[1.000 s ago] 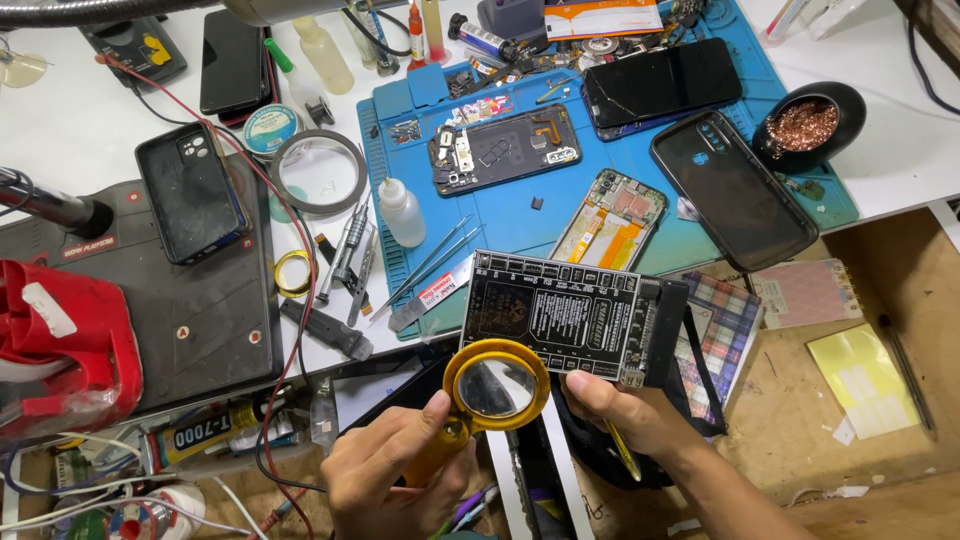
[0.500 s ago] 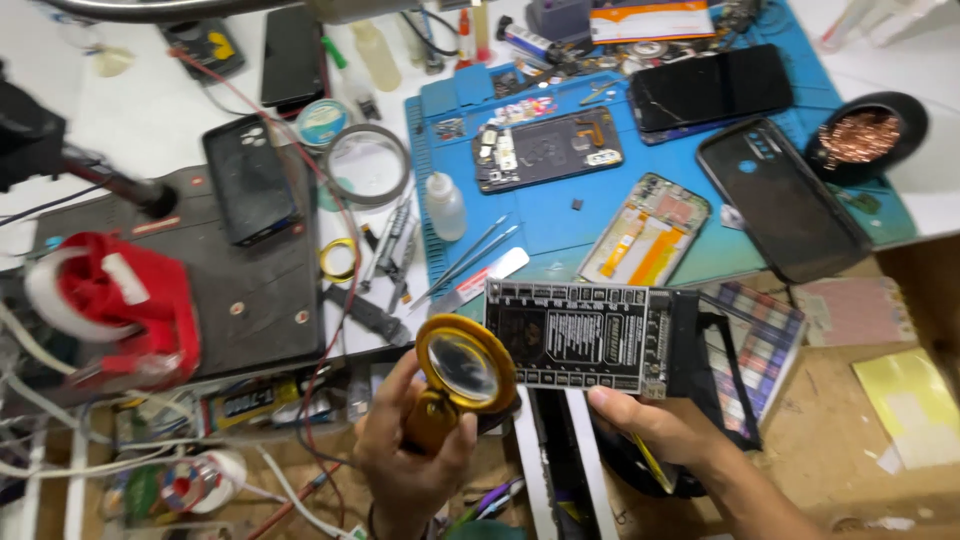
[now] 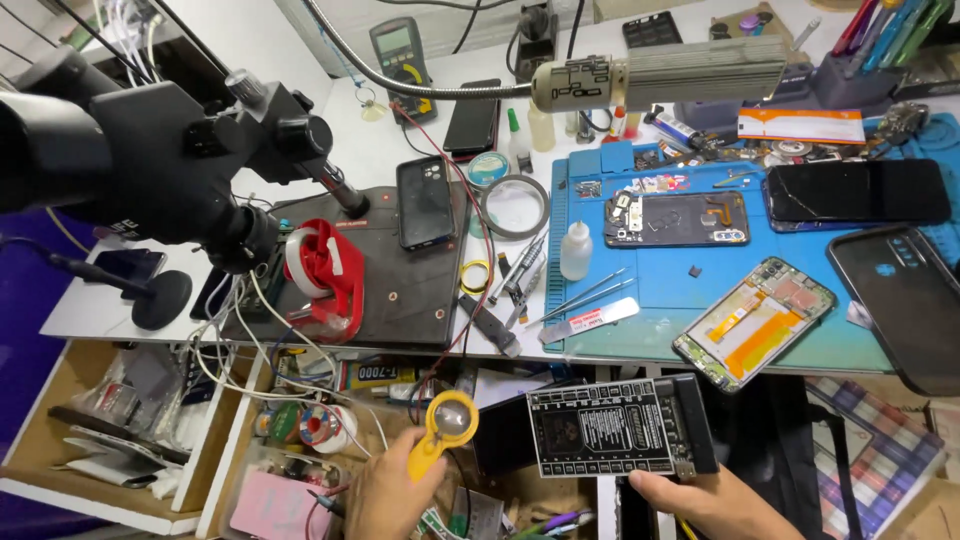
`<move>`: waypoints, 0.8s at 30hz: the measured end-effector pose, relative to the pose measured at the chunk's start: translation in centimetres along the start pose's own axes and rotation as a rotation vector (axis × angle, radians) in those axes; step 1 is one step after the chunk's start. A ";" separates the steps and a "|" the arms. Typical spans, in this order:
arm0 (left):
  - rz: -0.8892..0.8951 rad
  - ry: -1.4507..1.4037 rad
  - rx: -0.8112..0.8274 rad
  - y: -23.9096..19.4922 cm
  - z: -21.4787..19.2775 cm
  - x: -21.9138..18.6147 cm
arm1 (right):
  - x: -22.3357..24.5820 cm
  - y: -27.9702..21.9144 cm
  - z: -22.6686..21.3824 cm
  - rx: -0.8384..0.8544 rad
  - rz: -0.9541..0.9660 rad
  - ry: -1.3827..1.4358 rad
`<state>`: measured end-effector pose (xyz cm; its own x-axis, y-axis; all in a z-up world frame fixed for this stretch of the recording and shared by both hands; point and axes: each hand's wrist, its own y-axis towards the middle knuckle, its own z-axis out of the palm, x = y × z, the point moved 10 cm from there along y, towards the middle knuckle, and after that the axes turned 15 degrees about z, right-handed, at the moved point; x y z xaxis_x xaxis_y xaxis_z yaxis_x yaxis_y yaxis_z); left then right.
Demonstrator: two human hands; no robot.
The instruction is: The person holds a disassembled smartphone and uses a magnifying glass to inspect the internal components. They then pick up a battery and connect a yellow USB cable to it, continuing to inspect the connection with the magnifying glass.
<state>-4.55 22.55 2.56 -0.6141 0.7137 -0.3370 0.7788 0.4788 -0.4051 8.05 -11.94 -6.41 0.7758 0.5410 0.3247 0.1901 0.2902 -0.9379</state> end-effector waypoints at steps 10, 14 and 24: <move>0.265 -0.913 0.189 -3.7 4.8 -6.1 | -1.2 1.0 3.2 0.014 0.035 -0.182; 0.298 -1.245 0.308 -2.9 7.8 -8.6 | -1.9 4.3 1.2 -0.004 0.018 0.007; -0.042 -1.610 -0.703 6.4 1.0 2.6 | 2.6 -0.1 4.5 0.389 -0.405 -0.058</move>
<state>-1.32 26.93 -1.79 0.2009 -0.2663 -0.9427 0.3958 0.9024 -0.1705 7.28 -7.03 -4.90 0.6505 0.3656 0.6658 0.2212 0.7474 -0.6265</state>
